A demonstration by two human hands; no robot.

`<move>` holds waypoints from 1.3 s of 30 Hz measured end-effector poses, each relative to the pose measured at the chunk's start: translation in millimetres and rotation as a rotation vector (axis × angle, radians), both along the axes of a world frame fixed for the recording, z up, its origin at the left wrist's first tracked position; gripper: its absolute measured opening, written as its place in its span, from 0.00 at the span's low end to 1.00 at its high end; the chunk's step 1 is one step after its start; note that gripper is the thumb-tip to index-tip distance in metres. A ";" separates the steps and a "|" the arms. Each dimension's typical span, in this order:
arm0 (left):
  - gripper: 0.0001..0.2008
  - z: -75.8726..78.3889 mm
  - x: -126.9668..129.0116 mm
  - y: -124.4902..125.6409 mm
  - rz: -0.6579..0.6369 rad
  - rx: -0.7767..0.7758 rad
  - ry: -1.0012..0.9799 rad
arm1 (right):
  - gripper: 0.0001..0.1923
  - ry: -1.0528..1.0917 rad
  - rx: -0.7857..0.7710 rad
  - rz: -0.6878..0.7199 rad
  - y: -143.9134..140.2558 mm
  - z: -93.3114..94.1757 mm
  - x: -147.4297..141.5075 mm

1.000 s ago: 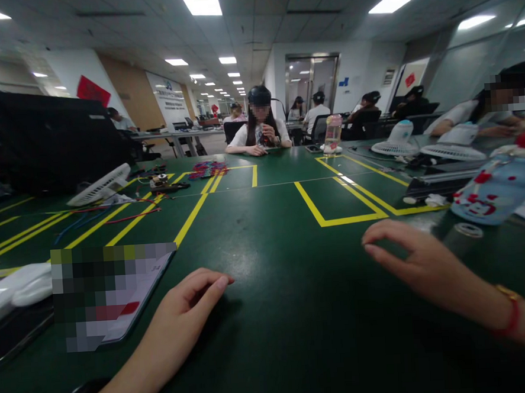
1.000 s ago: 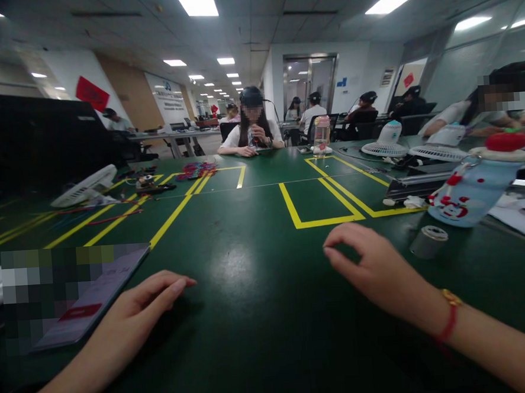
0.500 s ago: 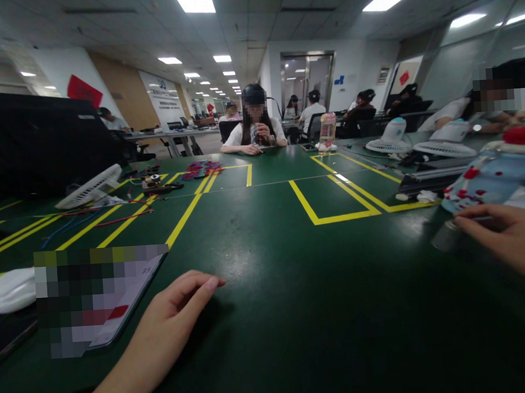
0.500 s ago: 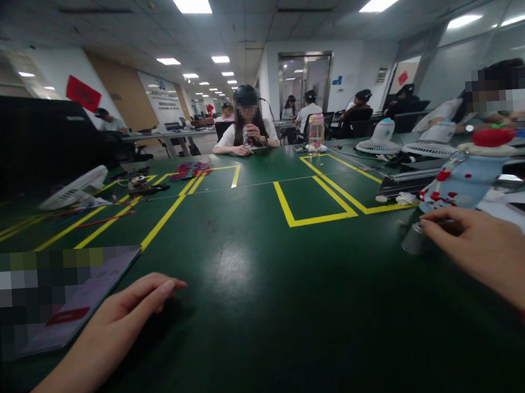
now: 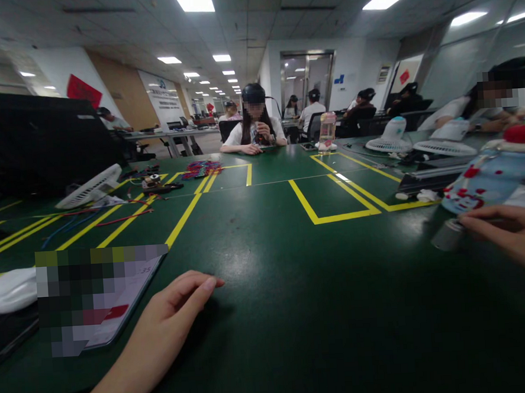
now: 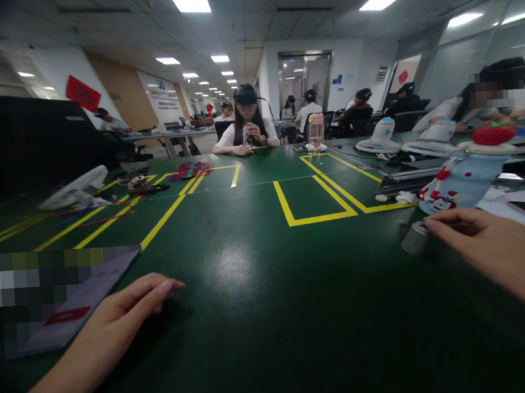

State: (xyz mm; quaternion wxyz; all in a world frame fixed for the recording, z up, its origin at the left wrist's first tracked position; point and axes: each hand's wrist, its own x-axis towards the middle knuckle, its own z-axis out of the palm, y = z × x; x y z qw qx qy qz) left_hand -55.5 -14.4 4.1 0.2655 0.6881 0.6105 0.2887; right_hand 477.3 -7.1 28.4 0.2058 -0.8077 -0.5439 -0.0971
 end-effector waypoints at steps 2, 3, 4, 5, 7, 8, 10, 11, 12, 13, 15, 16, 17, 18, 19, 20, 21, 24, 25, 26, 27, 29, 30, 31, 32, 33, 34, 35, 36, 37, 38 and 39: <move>0.16 0.7 0.6 -0.2 -0.003 -0.004 0.002 | 0.23 0.093 -0.113 -0.013 2.3 2.6 2.1; 0.16 1.1 0.9 -0.3 -0.003 -0.004 0.005 | 0.24 0.136 -0.157 -0.018 3.0 3.9 2.6; 0.16 1.3 1.1 -0.3 -0.004 -0.003 0.009 | 0.25 0.158 -0.164 -0.018 3.2 4.9 3.1; 0.16 1.5 1.1 -0.3 -0.005 0.000 0.013 | 0.26 0.181 -0.159 -0.017 3.0 5.4 3.4; 0.16 1.9 0.8 -0.3 -0.009 0.004 0.018 | 0.29 0.225 -0.127 -0.043 1.8 5.1 3.6; 0.15 2.1 0.7 -0.3 -0.008 0.004 0.020 | 0.30 0.243 -0.117 -0.059 1.0 4.4 3.2; 0.15 2.5 0.7 -0.3 -0.005 0.004 0.020 | 0.31 0.286 -0.129 -0.053 -0.5 3.1 0.8; 0.15 2.8 1.0 -0.4 -0.004 0.004 0.019 | 0.32 0.305 -0.150 -0.037 -1.0 2.6 -1.6; 0.15 3.1 1.5 -0.5 0.000 0.005 0.018 | 0.32 0.307 -0.170 -0.018 -1.4 2.3 -5.2; 0.15 3.3 2.1 -0.5 0.001 0.006 0.016 | 0.31 0.292 -0.170 -0.007 -1.7 1.8 -10.3; 0.15 3.5 3.6 -0.4 0.000 0.012 0.013 | 0.29 0.221 -0.110 0.004 -2.9 0.4 -26.8; 0.15 3.4 4.2 -0.2 -0.003 0.014 0.012 | 0.28 0.189 -0.061 0.030 -3.8 -0.9 -39.0; 0.15 3.1 4.7 0.1 -0.006 0.016 0.010 | 0.27 0.176 -0.006 0.091 -5.0 -2.6 -54.0; 0.15 2.7 5.1 0.6 -0.009 0.016 0.008 | 0.26 0.188 0.042 0.188 -6.5 -4.7 -71.8; 0.15 2.2 5.2 1.2 -0.012 0.011 0.007 | 0.25 0.223 0.071 0.320 -8.1 -7.0 -92.1; 0.15 1.6 5.2 1.8 -0.012 0.005 0.007 | 0.24 0.270 0.073 0.472 -9.7 -9.3 -114.3; 0.16 0.9 5.0 2.4 -0.013 -0.005 0.008 | 0.23 0.323 0.053 0.627 -11.2 -11.3 -137.6; 0.16 -0.7 4.2 3.1 -0.028 -0.023 0.013 | 0.19 0.455 -0.061 0.963 -13.6 -15.0 -202.7; 0.16 -0.8 4.3 2.7 -0.038 -0.017 0.015 | 0.17 0.479 -0.094 1.018 -13.7 -15.7 -219.4; 0.15 -0.7 4.7 2.0 -0.053 -0.005 0.019 | 0.17 0.492 -0.126 1.052 -13.6 -16.5 -232.7; 0.14 -0.1 5.9 0.8 -0.076 0.015 0.025 | 0.16 0.494 -0.151 1.076 -13.3 -17.6 -242.2; 0.12 2.4 11.3 -2.2 -0.139 0.068 0.041 | 0.16 0.490 -0.181 1.099 -12.7 -21.1 -251.5; 0.10 4.4 16.2 -3.7 -0.175 0.098 0.048 | 0.17 0.492 -0.182 1.101 -12.4 -23.5 -252.5; 0.09 7.1 22.6 -5.0 -0.210 0.131 0.052 | 0.20 0.503 -0.174 1.101 -12.2 -26.2 -252.1; 0.09 10.3 30.6 -5.9 -0.242 0.164 0.050 | 0.24 0.524 -0.163 1.097 -12.0 -28.9 -251.1; 0.09 13.8 39.9 -6.2 -0.267 0.191 0.045 | 0.29 0.553 -0.154 1.091 -11.8 -31.3 -250.0; 0.09 17.7 49.9 -5.8 -0.295 0.224 0.032 | 0.33 0.584 -0.151 1.085 -11.5 -33.4 -249.3; 0.10 21.6 60.1 -4.8 -0.314 0.241 0.017 | 0.35 0.613 -0.156 1.084 -11.2 -34.9 -249.0; 0.09 25.4 69.7 -3.2 -0.343 0.243 0.009 | 0.34 0.637 -0.166 1.082 -10.7 -35.7 -249.2; 0.09 29.0 77.9 -1.3 -0.362 0.257 0.004 | 0.32 0.656 -0.180 1.079 -10.2 -36.0 -249.6; 0.07 32.3 84.4 0.7 -0.378 0.264 -0.002 | 0.31 0.668 -0.194 1.077 -9.6 -35.7 -249.9; 0.07 35.1 88.6 2.7 -0.382 0.273 -0.013 | 0.29 0.675 -0.203 1.073 -9.1 -34.9 -249.9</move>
